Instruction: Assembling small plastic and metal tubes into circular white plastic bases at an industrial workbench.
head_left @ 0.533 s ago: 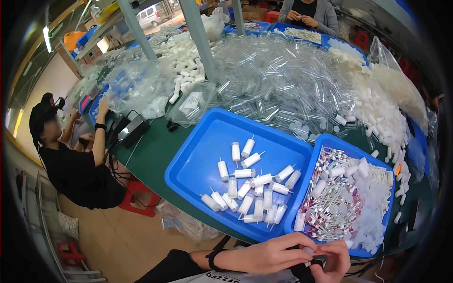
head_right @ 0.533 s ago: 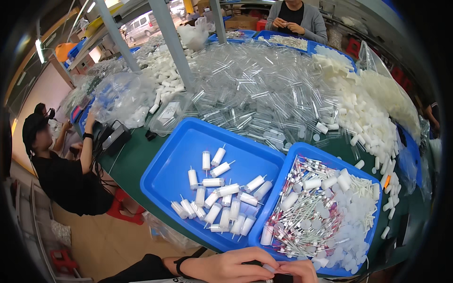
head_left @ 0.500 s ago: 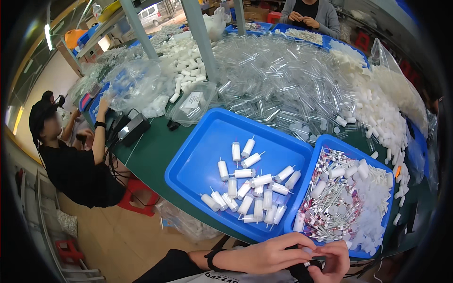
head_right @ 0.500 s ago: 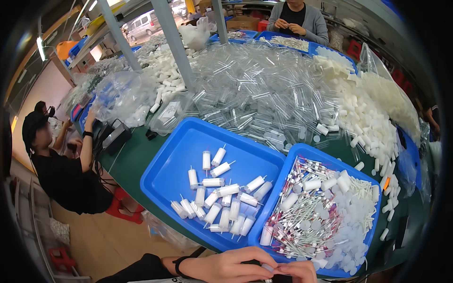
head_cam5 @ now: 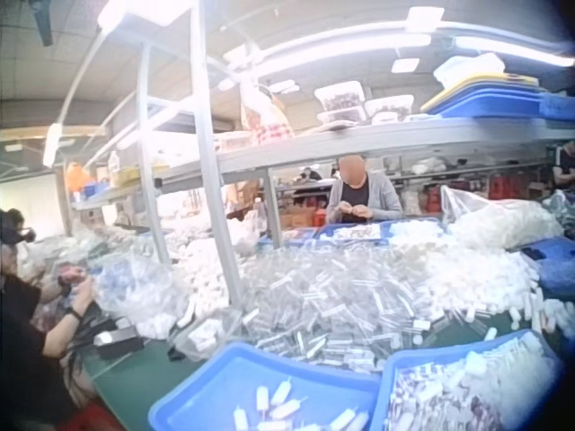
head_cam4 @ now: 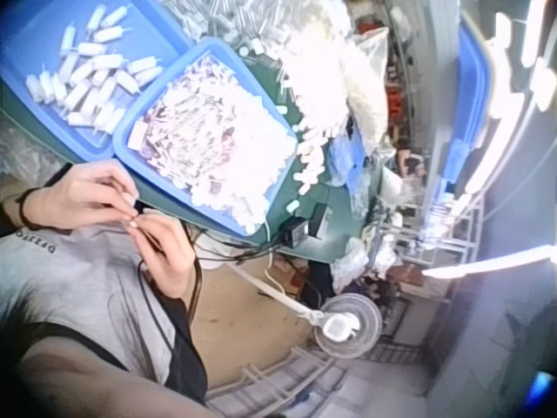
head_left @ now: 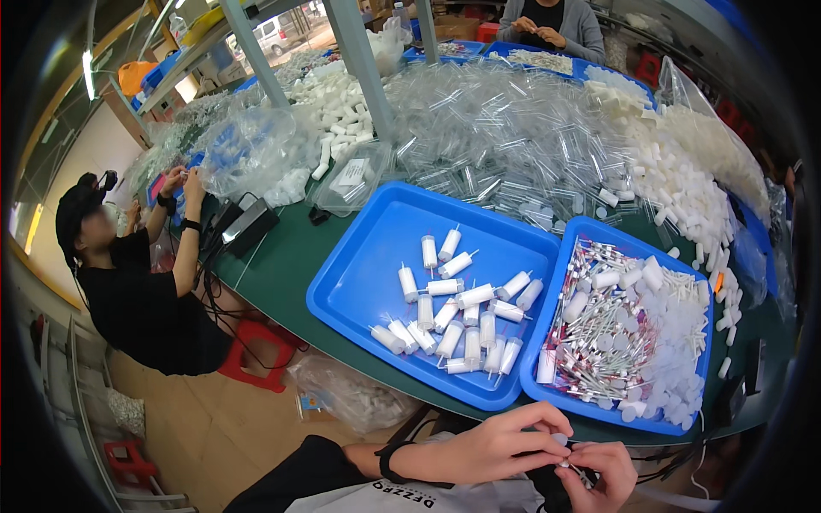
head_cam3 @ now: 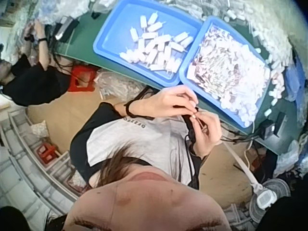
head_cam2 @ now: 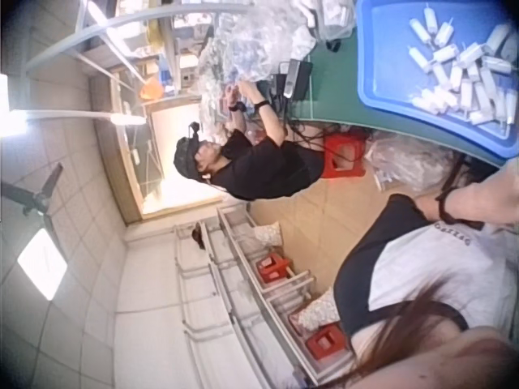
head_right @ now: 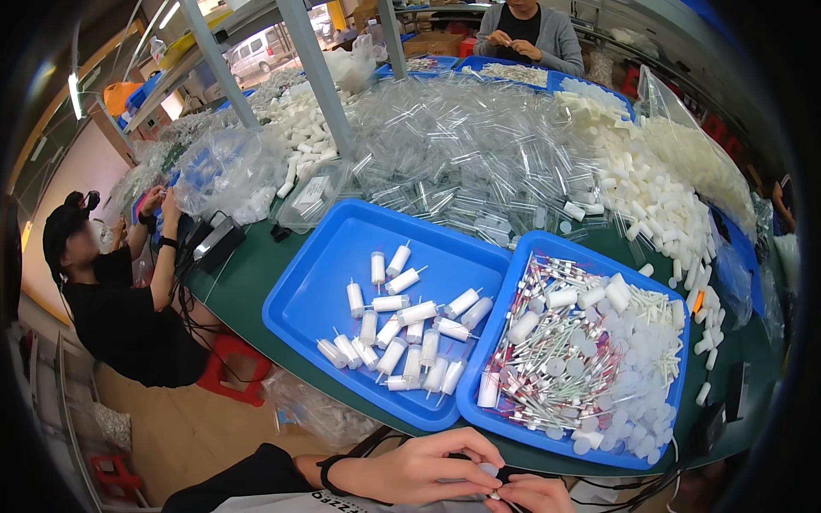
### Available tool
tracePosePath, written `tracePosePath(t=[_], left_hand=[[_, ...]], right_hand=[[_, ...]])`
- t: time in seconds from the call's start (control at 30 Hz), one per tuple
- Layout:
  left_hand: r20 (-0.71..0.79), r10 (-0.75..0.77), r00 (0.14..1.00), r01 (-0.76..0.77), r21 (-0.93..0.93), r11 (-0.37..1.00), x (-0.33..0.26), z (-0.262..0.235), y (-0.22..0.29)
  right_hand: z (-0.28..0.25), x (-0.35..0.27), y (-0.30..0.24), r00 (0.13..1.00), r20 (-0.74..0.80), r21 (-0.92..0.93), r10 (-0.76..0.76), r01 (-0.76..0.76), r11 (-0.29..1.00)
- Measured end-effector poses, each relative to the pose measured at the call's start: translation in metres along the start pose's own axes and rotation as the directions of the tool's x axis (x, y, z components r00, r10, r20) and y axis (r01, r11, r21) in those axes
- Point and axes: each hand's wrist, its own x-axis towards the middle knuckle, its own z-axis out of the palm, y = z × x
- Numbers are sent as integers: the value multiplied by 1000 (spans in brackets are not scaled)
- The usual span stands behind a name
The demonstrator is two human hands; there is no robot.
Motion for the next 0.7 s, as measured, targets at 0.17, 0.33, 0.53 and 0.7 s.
tracePosePath(t=[0.17, 0.33, 0.53, 0.7], left_hand=[[76, -99, 992, 111, -173, 979, -14, 6, -2], [172, -65, 983, 101, -209, 973, -15, 11, -2], [119, -84, 989, 97, -105, 990, -21, 9, -3], [64, -55, 996, 57, -23, 998, -17, 14, 8]], right_hand=[[1, -23, 1, 1000, 8, 24, -27, 26, 999], [3, -40, -1, 998, -61, -89, -27, 21, 996], [18, -46, 12, 989, -142, -99, -49, 35, 994], [11, -47, 12, 987, -122, -92, -101, 90, 992]])
